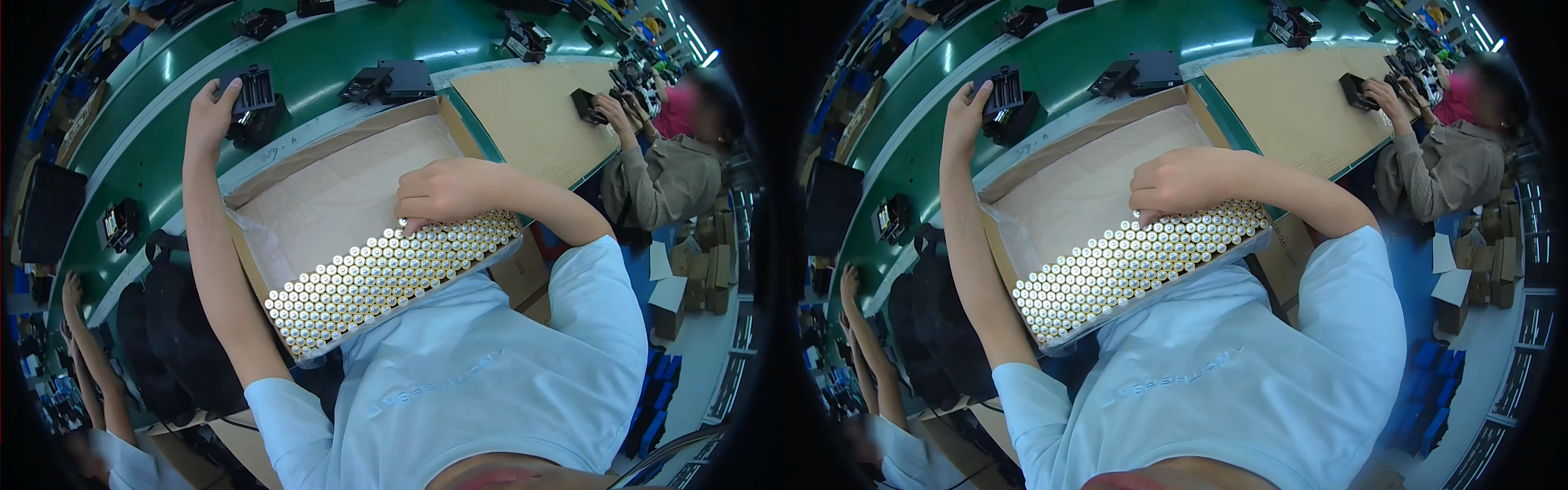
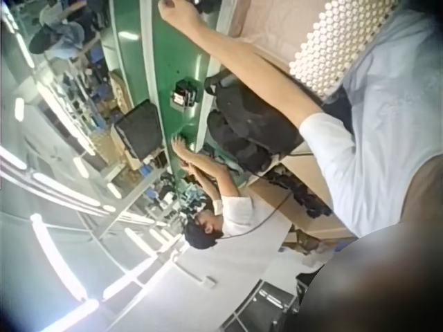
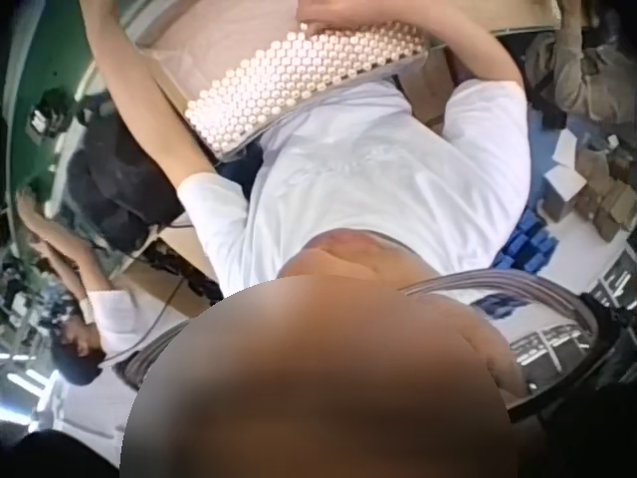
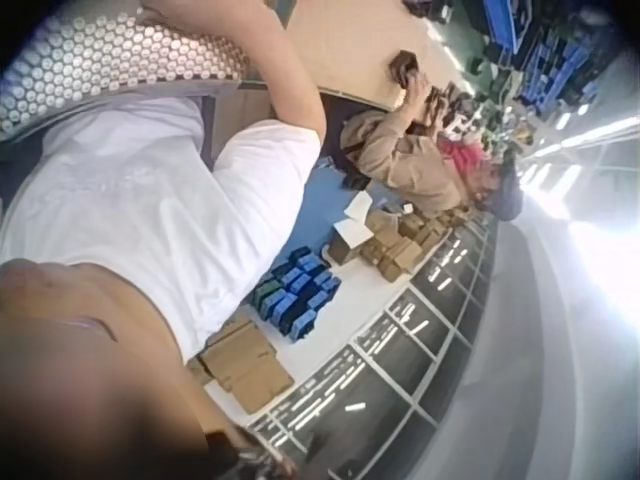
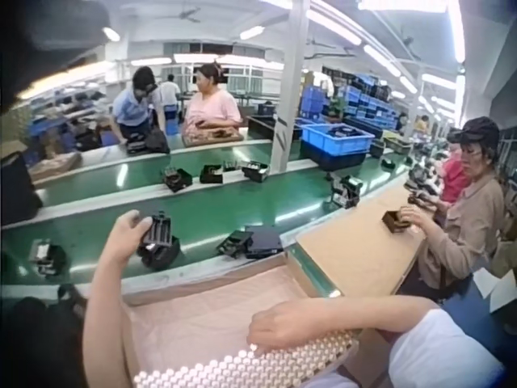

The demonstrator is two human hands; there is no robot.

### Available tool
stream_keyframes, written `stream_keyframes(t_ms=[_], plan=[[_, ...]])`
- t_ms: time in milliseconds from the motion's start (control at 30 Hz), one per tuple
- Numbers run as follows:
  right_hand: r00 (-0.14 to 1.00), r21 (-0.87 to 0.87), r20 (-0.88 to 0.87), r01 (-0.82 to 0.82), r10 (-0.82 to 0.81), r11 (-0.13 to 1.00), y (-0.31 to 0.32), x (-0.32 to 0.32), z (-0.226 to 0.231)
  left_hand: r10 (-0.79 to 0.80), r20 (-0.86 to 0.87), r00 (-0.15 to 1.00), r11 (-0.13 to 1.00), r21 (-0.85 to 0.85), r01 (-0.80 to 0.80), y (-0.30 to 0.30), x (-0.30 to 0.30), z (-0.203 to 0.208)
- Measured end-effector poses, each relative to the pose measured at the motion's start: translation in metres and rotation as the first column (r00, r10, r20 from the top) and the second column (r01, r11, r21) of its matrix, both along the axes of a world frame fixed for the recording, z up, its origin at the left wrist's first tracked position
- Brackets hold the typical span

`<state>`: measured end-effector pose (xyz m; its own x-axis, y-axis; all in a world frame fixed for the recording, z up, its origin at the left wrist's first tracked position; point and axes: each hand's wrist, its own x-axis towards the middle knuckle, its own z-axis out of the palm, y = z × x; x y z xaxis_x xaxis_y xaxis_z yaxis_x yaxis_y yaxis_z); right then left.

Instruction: Pick small electronic parts from a container and organize them into a grid tray.

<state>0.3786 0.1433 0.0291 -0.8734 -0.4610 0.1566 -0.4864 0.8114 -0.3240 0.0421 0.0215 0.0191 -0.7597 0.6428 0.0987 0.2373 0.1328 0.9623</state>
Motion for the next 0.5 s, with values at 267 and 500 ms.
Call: stream_keyframes(t_ms=[267, 500], plan=[[1.000, 0.041, -0.010, -0.020, 0.021, 0.999, 0.002, -0.004, 0.004, -0.063, 0.015, 0.998, 0.998, 0.004, 0.063, -0.002, -0.013, -0.011], [0.975, -0.162, -0.075, 0.195, -0.209, 0.967, 0.012, -0.040, 0.013, 0.056, 0.125, 0.991, 0.993, 0.101, -0.068, -0.002, -0.005, -0.010]])
